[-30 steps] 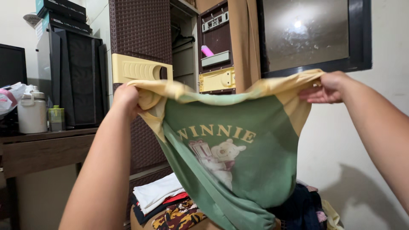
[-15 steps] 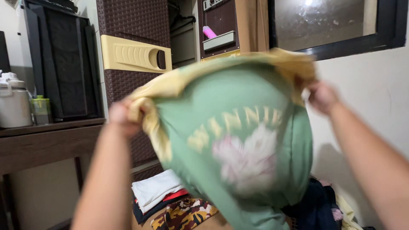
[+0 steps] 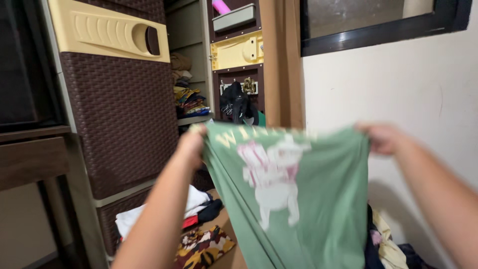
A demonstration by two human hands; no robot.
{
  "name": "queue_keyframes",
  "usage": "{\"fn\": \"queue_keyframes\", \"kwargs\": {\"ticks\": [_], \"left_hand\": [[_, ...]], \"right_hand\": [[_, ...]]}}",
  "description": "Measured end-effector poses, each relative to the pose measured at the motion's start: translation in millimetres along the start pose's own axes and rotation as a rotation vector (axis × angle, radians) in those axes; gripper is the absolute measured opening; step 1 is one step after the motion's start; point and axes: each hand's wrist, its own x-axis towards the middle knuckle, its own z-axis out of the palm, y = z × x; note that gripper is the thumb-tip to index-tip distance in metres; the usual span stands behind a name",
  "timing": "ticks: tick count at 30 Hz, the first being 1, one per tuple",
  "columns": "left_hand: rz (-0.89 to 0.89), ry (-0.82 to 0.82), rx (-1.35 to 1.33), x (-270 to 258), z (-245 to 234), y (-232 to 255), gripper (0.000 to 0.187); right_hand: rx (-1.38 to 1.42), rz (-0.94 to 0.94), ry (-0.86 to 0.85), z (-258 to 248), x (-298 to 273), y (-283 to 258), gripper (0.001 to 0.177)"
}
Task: The person folds various garments one by one, including a patterned cloth, white underwear, a green t-shirt, and a black t-shirt, placing each folded item into a neat stack on the floor.
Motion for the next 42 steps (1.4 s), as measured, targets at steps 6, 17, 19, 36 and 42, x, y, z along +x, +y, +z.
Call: {"fn": "queue_keyframes", "kwargs": {"ticks": [6,17,19,36,42], "left_hand": [[0.126,-0.156,0.044,-22,5,83,0.059],[0.342,-0.199,-0.023,-80,-31,191,0.051],[0.282,0.122,0.099,-77,-38,195,0.052],[0.010,-0.963,-0.246,-67,-184,169,0.057],[-0.038,0.012,-0.348,43,-173,58,0.047]], "right_hand": [[-0.246,-0.254,0.023,17,-7,-113,0.042],[-0.253,-0.447,0.293,60,-69,-221,0.045],[-0.387,-0.281,0.411,66,-77,-221,0.052],[0.219,-0.343,-0.110,39,18,-98,0.046],[0.506,-0.175,-0.128,76,122,25,0.040]]}}
